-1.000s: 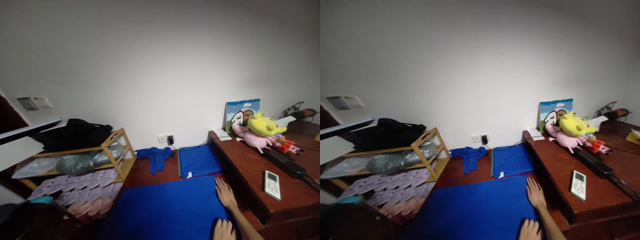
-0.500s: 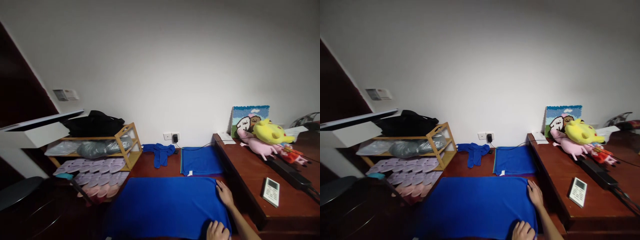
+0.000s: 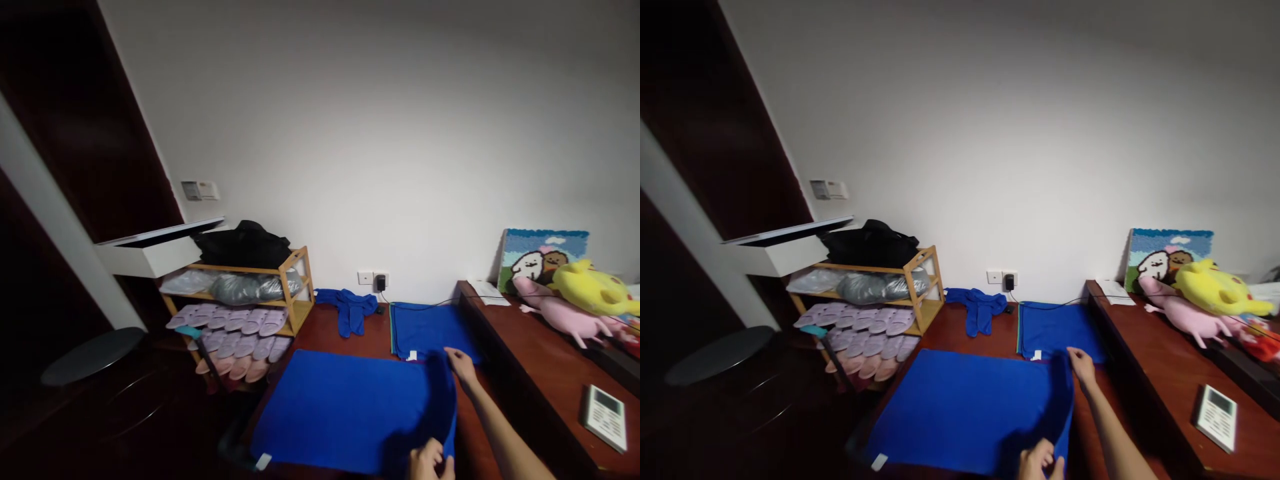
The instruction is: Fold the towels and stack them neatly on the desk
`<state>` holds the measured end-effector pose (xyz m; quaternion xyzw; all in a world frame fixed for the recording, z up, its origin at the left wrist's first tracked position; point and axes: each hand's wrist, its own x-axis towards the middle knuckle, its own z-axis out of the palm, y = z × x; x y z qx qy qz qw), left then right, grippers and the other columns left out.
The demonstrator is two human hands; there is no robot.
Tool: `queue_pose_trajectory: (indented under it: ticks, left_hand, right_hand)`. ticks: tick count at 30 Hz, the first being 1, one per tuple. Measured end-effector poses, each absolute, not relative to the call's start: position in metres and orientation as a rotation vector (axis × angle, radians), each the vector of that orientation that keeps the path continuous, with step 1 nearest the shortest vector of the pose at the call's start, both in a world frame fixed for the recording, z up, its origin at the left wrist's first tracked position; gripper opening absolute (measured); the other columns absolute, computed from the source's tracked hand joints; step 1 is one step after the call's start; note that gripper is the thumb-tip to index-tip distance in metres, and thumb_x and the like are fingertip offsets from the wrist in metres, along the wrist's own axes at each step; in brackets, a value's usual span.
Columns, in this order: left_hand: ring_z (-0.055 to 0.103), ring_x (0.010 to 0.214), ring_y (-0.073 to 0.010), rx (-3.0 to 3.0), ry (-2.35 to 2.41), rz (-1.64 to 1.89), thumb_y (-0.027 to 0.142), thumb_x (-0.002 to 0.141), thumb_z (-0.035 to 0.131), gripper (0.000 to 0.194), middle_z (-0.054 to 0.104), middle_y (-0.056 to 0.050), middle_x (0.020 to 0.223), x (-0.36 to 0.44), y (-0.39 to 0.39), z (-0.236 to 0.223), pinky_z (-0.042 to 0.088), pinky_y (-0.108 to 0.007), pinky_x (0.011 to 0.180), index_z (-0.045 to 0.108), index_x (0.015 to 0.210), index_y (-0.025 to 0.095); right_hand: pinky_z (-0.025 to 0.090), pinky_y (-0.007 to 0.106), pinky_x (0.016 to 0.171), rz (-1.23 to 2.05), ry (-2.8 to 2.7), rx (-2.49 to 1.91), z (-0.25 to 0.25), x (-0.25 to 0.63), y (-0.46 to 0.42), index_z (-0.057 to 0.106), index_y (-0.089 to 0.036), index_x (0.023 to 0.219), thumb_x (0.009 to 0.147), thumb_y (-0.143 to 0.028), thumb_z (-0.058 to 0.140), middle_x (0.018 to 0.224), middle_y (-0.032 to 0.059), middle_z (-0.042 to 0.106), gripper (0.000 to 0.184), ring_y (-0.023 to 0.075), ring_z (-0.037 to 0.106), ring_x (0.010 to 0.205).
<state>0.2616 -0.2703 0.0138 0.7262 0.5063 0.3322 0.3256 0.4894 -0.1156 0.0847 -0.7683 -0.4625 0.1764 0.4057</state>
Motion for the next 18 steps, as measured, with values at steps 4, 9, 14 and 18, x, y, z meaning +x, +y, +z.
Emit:
queue_pose_trajectory:
  ticks: [4,9,14,18]
  left_hand:
    - [0.072,0.057,-0.0234,1.529,1.163,1.065,0.064,0.084,0.061,0.035,0.072,-0.002,0.059,0.185,-0.258,0.051,0.054,-0.033,0.061,0.055,0.087,0.030]
    - [0.073,0.058,-0.0216,1.225,1.140,1.195,0.078,0.075,0.066,0.054,0.069,0.001,0.062,0.067,-0.246,0.093,0.053,-0.030,0.061,0.051,0.083,0.027]
    - [0.067,0.057,-0.0218,0.994,1.412,1.278,0.088,0.068,0.061,0.066,0.066,0.000,0.056,-0.052,-0.236,0.082,0.054,-0.031,0.061,0.058,0.086,0.024]
    - [0.072,0.077,-0.0260,1.016,1.836,1.124,0.077,0.078,0.052,0.053,0.072,-0.003,0.070,-0.123,-0.230,0.052,0.056,-0.034,0.076,0.065,0.081,0.025]
  right_hand:
    - [0.057,0.039,0.089,0.461,-1.398,-1.725,0.124,0.423,-0.070,0.078,-0.015,0.107,0.088,-0.046,0.046,0.110,0.0108,0.078,0.049,0.0279,0.071,0.106]
    - [0.051,0.036,0.104,0.490,-1.725,-1.497,0.151,0.284,-0.018,0.077,-0.022,0.109,0.090,-0.027,0.041,0.117,0.0038,0.077,0.042,0.0207,0.068,0.112]
    - [0.049,0.030,0.103,0.534,-2.061,-1.351,0.146,0.129,0.016,0.077,-0.019,0.106,0.089,-0.018,0.050,0.115,0.0067,0.076,0.032,0.0190,0.068,0.111]
    - [0.048,0.034,0.104,0.586,-2.341,-1.277,0.123,0.043,0.029,0.075,-0.018,0.104,0.090,-0.017,0.061,0.113,0.0074,0.075,0.020,0.0199,0.067,0.112]
